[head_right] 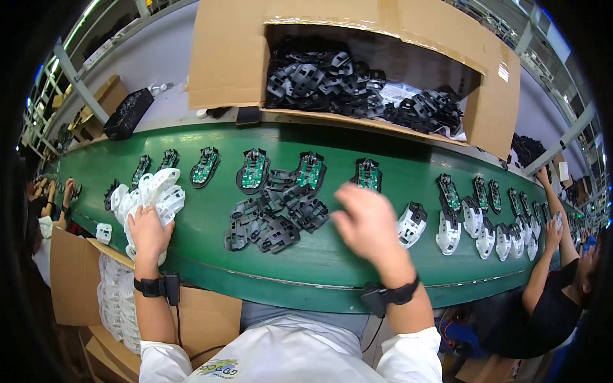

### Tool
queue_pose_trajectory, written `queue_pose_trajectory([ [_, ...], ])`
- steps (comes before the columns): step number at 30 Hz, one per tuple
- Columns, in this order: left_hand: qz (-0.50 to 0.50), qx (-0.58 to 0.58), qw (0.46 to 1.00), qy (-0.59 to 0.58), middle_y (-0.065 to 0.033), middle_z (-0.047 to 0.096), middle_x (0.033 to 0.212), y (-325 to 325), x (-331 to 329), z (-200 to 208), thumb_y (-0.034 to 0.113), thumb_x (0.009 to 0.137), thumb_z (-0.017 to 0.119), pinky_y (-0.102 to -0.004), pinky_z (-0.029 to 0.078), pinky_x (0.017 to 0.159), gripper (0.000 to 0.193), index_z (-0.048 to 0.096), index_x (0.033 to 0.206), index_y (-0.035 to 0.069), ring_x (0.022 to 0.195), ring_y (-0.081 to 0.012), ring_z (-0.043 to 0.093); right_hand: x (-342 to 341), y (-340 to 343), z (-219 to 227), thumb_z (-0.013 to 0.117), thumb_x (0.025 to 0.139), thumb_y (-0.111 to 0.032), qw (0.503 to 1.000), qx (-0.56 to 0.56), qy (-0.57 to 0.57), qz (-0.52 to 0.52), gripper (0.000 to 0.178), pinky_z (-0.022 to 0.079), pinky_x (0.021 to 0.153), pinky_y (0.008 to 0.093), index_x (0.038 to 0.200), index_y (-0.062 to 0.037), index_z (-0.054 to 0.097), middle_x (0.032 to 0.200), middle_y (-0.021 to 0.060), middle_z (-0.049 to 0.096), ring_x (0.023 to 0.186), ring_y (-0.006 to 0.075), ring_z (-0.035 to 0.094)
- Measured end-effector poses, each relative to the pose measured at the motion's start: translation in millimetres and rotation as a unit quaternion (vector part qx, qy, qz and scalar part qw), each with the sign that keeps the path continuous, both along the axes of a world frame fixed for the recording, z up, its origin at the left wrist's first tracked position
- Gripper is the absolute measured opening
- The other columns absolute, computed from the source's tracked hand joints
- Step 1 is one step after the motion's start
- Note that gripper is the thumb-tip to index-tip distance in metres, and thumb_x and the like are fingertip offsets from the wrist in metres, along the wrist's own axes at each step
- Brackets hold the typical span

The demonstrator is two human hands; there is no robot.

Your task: The recorder is assembling computer mice on a factory production line.

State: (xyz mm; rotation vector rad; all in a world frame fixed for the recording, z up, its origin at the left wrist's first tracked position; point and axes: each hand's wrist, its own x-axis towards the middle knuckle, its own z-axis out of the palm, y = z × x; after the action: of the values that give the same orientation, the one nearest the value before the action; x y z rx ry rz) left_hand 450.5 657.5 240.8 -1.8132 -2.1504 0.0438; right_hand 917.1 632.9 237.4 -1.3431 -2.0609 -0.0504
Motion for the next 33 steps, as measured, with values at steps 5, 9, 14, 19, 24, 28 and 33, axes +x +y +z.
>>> queue_pose_trajectory([
  [5,-0.032,0.051,0.998,-0.023,-0.0206,0.067,0.127,-5.1,38.0,30.0,0.033,0.077,0.084,-0.0552,0.036,0.114,0.064,0.062,0.124,-0.005,0.130,-0.0362,0.056,-35.9,7.9,-28.3,0.078,0.081,-0.014,0.999,-0.016,0.019,0.044,0.030,0.056,0.092,0.0431,0.109,-0.0049,0.071,0.117,0.0149,0.071,0.108,0.0336,0.068],
  [9,-0.215,0.049,0.818,-0.531,-0.0169,0.072,0.094,-21.5,136.9,48.5,0.044,0.072,0.090,-0.0393,0.059,0.071,0.065,0.063,0.110,-0.002,0.077,-0.0335,0.072,-23.1,21.8,-53.5,0.079,0.080,-0.010,0.987,-0.036,0.105,0.116,0.025,0.058,0.091,0.0408,0.104,-0.0046,0.071,0.110,0.0128,0.074,0.110,0.0347,0.069],
  [14,-0.520,-0.108,0.742,-0.408,-0.0143,0.068,0.101,-53.8,213.4,33.8,0.043,0.070,0.090,-0.0428,0.055,0.089,0.059,0.062,0.102,0.002,0.098,-0.0338,0.068,-30.3,20.0,-54.4,0.081,0.079,-0.008,0.953,-0.156,0.195,0.171,0.022,0.057,0.096,0.0421,0.099,-0.0019,0.073,0.117,0.0145,0.074,0.117,0.0358,0.068],
  [19,-0.548,-0.118,0.803,-0.200,-0.0219,0.056,0.137,-44.3,225.2,-4.3,0.042,0.074,0.082,-0.0625,0.034,0.113,0.059,0.061,0.111,0.000,0.139,-0.0400,0.046,-19.0,21.3,-51.6,0.081,0.082,-0.005,0.954,-0.132,0.222,0.152,0.022,0.059,0.090,0.0358,0.102,-0.0004,0.075,0.114,0.0160,0.075,0.113,0.0266,0.071],
  [24,-0.432,-0.196,0.849,-0.232,-0.0215,0.054,0.147,-15.6,186.0,0.2,0.041,0.071,0.083,-0.0633,0.042,0.108,0.065,0.057,0.113,-0.001,0.140,-0.0421,0.048,-20.3,19.4,-48.2,0.079,0.086,-0.010,0.914,-0.219,0.332,0.082,0.019,0.058,0.074,0.0316,0.102,-0.0011,0.074,0.093,0.0140,0.074,0.079,0.0188,0.072],
  [28,-0.360,-0.204,0.881,-0.228,-0.0224,0.055,0.146,-6.0,141.2,9.6,0.042,0.071,0.084,-0.0586,0.041,0.111,0.064,0.058,0.111,-0.001,0.139,-0.0418,0.049,-32.0,12.1,-51.1,0.077,0.089,-0.014,0.891,-0.279,0.344,0.101,0.030,0.058,0.070,0.0324,0.114,-0.0011,0.067,0.086,0.0131,0.074,0.075,0.0201,0.073],
  [33,-0.364,0.053,0.878,-0.305,-0.0250,0.069,0.110,-1.2,118.0,6.3,0.030,0.071,0.090,-0.0458,0.055,0.089,0.055,0.054,0.101,0.002,0.105,-0.0398,0.069,-20.0,11.4,-30.7,0.075,0.088,-0.024,0.985,-0.157,0.072,0.003,0.032,0.053,0.055,0.0465,0.116,-0.0105,0.065,0.065,0.0087,0.068,0.063,0.0330,0.069],
])
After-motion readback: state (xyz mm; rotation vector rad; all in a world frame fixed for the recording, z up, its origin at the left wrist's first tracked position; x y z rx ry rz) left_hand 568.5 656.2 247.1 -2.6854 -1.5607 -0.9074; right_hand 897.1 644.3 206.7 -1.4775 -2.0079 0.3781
